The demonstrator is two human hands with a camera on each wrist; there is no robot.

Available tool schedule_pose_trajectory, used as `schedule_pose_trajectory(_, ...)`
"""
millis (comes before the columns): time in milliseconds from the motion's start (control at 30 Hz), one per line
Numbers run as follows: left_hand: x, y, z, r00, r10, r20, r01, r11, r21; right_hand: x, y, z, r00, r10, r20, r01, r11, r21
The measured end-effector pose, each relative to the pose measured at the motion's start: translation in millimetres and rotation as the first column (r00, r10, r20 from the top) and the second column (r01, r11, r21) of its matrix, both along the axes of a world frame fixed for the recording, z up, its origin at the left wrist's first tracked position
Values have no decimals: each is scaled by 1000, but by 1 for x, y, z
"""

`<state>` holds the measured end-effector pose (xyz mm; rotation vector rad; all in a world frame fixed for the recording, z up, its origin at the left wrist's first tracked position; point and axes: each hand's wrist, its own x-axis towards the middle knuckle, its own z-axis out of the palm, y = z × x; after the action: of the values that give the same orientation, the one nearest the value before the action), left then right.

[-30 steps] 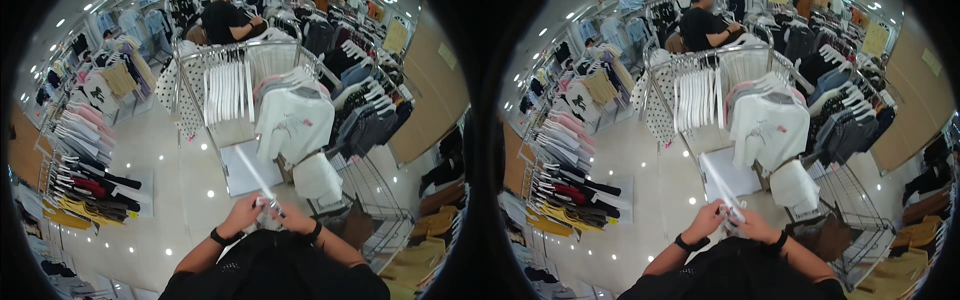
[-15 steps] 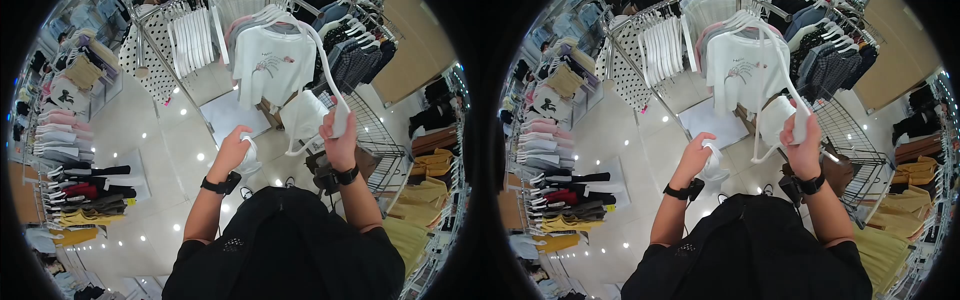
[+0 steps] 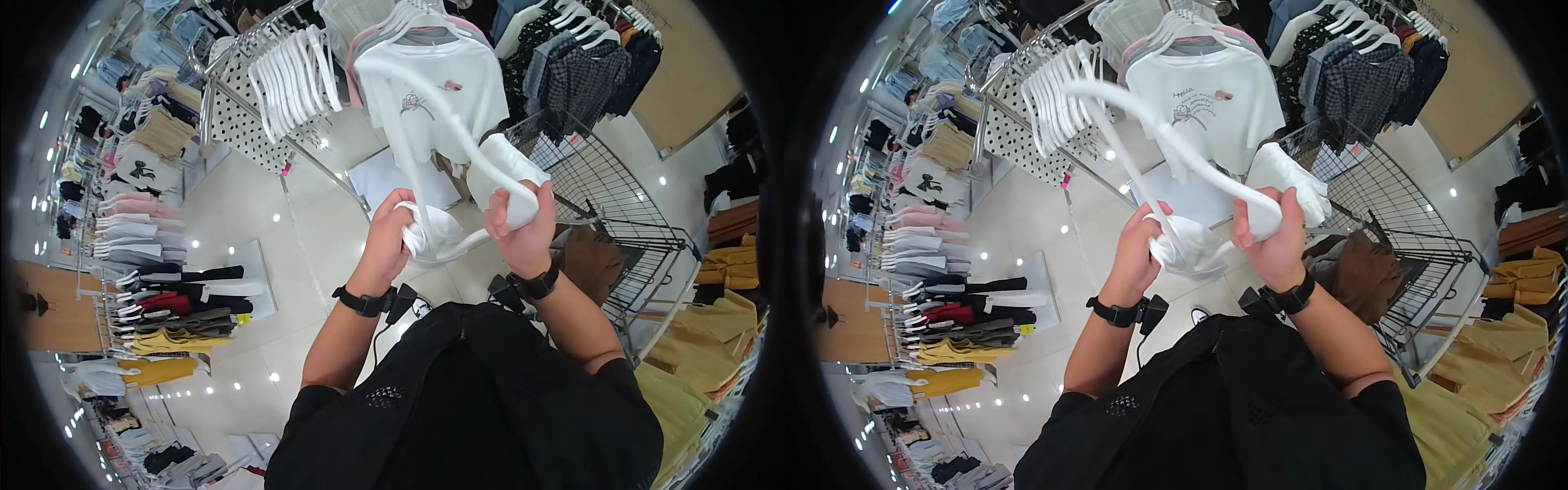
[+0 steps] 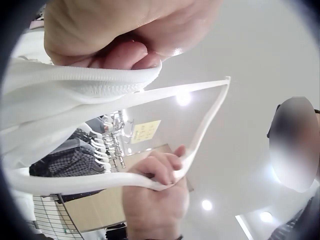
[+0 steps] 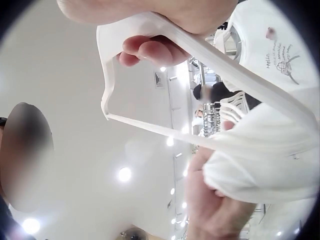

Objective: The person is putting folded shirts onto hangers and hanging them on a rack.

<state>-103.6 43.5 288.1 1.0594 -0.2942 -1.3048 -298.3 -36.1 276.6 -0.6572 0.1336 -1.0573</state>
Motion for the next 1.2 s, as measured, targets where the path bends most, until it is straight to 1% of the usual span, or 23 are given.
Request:
schedule_pose_trajectory(100, -23, 0, 23, 997, 35, 69, -30, 997, -72, -27, -16, -27, 980, -69, -185, 65, 998, -26)
schedule_pose_trajectory(133, -22, 1, 25, 996, 38, 80, -33, 997, -71, -39, -21, -38, 982, -65, -175, 62, 998, -24)
schedule_pose_trajectory(200, -13, 8, 30, 993, -62, 99, 78, 982, -174, -66, -28, -57, 883, -215, -418, 99, 955, -281)
schedule_pose_trajectory(233, -16, 9, 34, 988, -4, 152, 25, 991, -133, -81, -32, -65, 887, -206, -413, 94, 957, -276)
schedule_pose_trajectory(300, -21, 8, 40, 968, 69, 243, -45, 994, -102, -109, -42, -75, 802, -219, -555, -84, 879, -469)
schedule_pose_trajectory(367, -20, 11, 40, 893, 120, 433, -116, 993, -36, -131, -47, -77, 765, -204, -610, -160, 858, -488)
schedule_pose_trajectory(400, -21, 13, 39, 890, 122, 439, -118, 992, -36, -141, -49, -75, 716, -201, -669, -233, 834, -500)
schedule_pose_trajectory(467, -28, 15, 36, 601, -38, 799, -150, 976, 160, -155, -55, -71, 687, -170, -707, -270, 843, -465)
schedule_pose_trajectory(500, -33, 15, 29, 494, -111, 862, -155, 965, 212, -160, -57, -71, 585, -228, -778, -352, 793, -497)
schedule_pose_trajectory(533, -40, 14, 24, 492, -112, 864, -147, 967, 209, -164, -60, -72, 473, -296, -830, -435, 740, -512)
schedule_pose_trajectory(567, -48, 14, 18, 320, -198, 926, -127, 960, 249, -166, -64, -76, 399, -249, -883, -530, 723, -443)
schedule_pose_trajectory(600, -56, 14, 12, 137, -276, 951, -117, 949, 292, -165, -62, -74, 396, -252, -883, -525, 727, -443)
schedule_pose_trajectory(667, -76, 11, 4, 140, -270, 953, -103, 953, 285, -155, -51, -66, 365, -224, -904, -518, 758, -397)
schedule_pose_trajectory(733, -97, 11, 5, 260, -334, 906, 73, 942, 327, -142, -43, -74, 383, -213, -899, -511, 762, -398)
schedule_pose_trajectory(800, -108, 12, 0, 272, -300, 914, 91, 954, 286, -125, -32, -57, 324, -70, -944, -582, 772, -257)
schedule_pose_trajectory(867, -109, 16, 10, 128, -363, 923, 96, 931, 353, -110, -28, -40, 366, -3, -930, -603, 760, -240)
schedule_pose_trajectory(900, -102, 19, 9, 46, -382, 923, 68, 923, 379, -102, -26, -38, 428, -65, -902, -555, 768, -319)
schedule_pose_trajectory(933, -92, 26, 3, 56, -376, 925, 57, 926, 373, -95, -24, -35, 484, -126, -866, -503, 770, -393)
schedule_pose_trajectory(1000, -70, 39, -8, -108, -290, 951, 15, 956, 293, -81, -27, -28, 490, -200, -849, -498, 734, -461)
schedule_pose_trajectory(1033, -63, 46, -8, -99, -286, 953, 2, 958, 288, -72, -27, -23, 499, -275, -822, -481, 701, -527)
schedule_pose_trajectory(1133, -37, 62, 1, -70, -248, 966, -29, 969, 246, -36, -18, -2, 525, -309, -793, -500, 641, -582)
schedule_pose_trajectory(1167, -27, 69, 3, -192, -206, 959, -47, 978, 201, -25, -15, 0, 527, -309, -792, -511, 630, -585)
schedule_pose_trajectory(1200, -17, 74, 8, -313, -164, 935, -60, 986, 153, -14, -14, 2, 503, -224, -835, -538, 674, -506)
